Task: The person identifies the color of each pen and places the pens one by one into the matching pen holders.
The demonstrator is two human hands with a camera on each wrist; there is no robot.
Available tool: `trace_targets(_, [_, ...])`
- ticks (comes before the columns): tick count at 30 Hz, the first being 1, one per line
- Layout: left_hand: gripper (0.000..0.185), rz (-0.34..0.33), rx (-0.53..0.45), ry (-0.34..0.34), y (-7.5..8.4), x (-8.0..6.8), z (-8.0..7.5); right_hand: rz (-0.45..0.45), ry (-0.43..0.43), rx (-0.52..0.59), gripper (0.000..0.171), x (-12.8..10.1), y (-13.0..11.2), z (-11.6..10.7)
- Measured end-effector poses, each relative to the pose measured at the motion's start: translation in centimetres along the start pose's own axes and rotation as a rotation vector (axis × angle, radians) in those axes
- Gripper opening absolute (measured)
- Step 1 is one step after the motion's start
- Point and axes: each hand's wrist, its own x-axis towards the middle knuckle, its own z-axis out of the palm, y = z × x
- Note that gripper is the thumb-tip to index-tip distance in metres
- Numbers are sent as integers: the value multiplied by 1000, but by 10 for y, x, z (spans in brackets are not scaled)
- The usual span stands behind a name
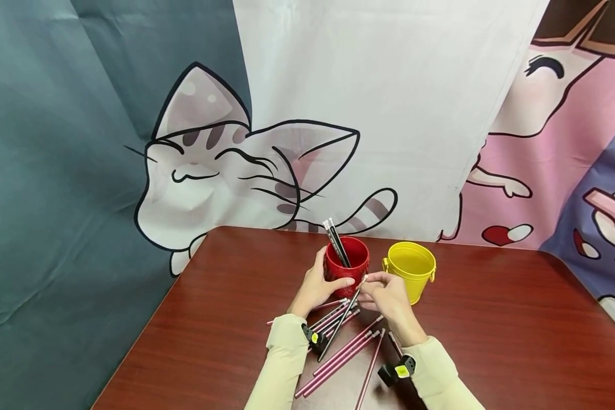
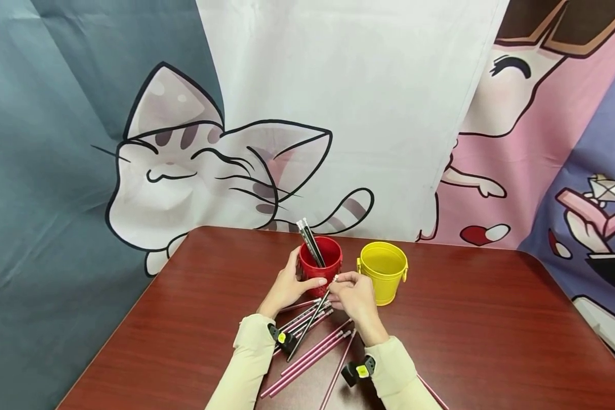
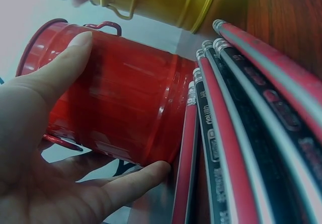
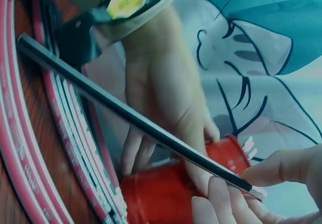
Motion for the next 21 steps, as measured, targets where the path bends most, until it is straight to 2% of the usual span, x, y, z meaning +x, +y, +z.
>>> trace_targets(4, [88, -11, -3, 0, 0, -1, 0, -12, -39, 17, 29, -7, -4, -1])
trace_targets(11, [88, -26, 0, -3, 0, -1, 0, -114, -56, 73, 30, -17, -13, -4])
trace_targets(15, [88, -31, 3, -3, -1, -2, 0, -245, -43, 36, 30, -22, -18, -5])
trace_targets(21, [88, -29, 9, -6, -1, -1, 0, -502, 22, -147, 24, -28, -25, -5])
